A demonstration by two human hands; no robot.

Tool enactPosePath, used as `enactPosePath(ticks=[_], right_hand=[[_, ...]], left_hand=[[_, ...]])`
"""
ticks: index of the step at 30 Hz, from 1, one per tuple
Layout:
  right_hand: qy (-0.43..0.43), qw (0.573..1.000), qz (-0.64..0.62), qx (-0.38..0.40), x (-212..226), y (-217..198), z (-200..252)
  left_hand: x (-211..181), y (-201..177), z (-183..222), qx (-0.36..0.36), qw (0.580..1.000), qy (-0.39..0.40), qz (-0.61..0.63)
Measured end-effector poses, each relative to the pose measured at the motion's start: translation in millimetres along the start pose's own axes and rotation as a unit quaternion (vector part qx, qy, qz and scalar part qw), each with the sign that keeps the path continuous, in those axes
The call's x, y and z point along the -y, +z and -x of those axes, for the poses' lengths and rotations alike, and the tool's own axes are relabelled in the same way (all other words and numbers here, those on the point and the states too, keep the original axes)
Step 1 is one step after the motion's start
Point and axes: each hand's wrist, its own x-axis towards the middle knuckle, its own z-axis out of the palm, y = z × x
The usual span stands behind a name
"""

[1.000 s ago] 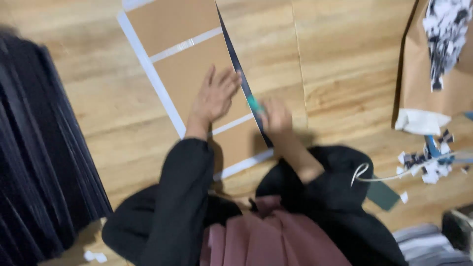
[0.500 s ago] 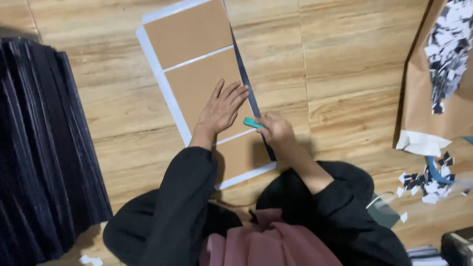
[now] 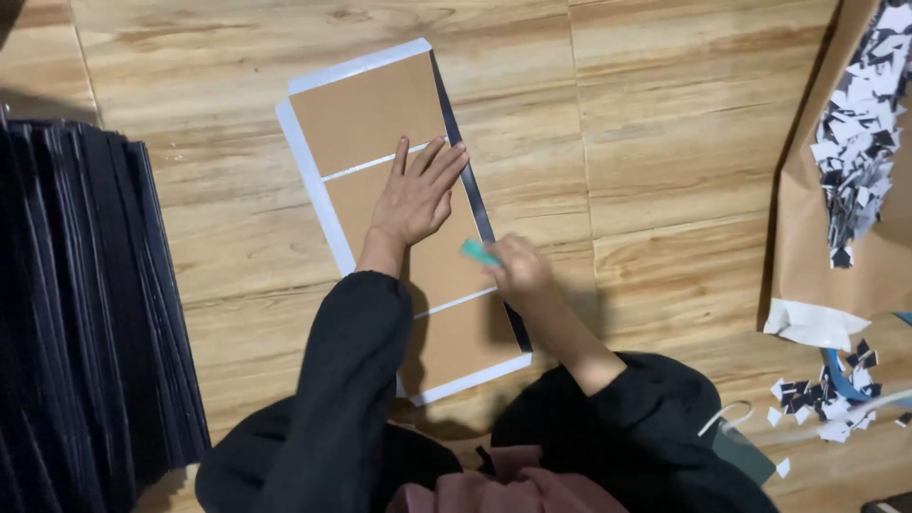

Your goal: Applying adhesive to the edges of cardboard panels using a small tool to prepare them for folder assembly.

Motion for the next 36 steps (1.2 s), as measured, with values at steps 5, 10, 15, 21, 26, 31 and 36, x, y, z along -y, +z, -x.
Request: enactPosePath(ticks=[5, 10, 15, 21, 26, 31, 36], right_hand=[[0.066, 0.995, -0.062, 0.042, -2, -15, -78], [0.019, 0.998, -0.005, 0.052, 15, -24, -77], [0.031, 0.999, -0.025, -0.021, 1, -15, -83], [0.027, 0.998, -0.03, -0.051, -4, -29, -101], [-0.019, 0.998, -0.048, 0.028, 12, -20, -94], [0.018, 0.998, -0.039, -0.036, 1, -7, -107], [0.041, 0.996, -0.065, -0.053, -2, -16, -125]], left_hand=[[0, -5, -2, 0.007, 1.0, -0.017, -0.009], [0, -5, 0, 0.018, 1.0, -0.022, 0.001], [-1, -7, -1, 0.018, 1.0, -0.022, -0.008], [1, -4, -2, 0.024, 0.999, -0.042, 0.005], [0, -9, -2, 0.015, 0.998, -0.054, 0.007], [-1, -20, 0, 0.006, 0.991, -0.13, 0.026], [-4, -20, -3, 0.009, 0.985, -0.169, 0.037]])
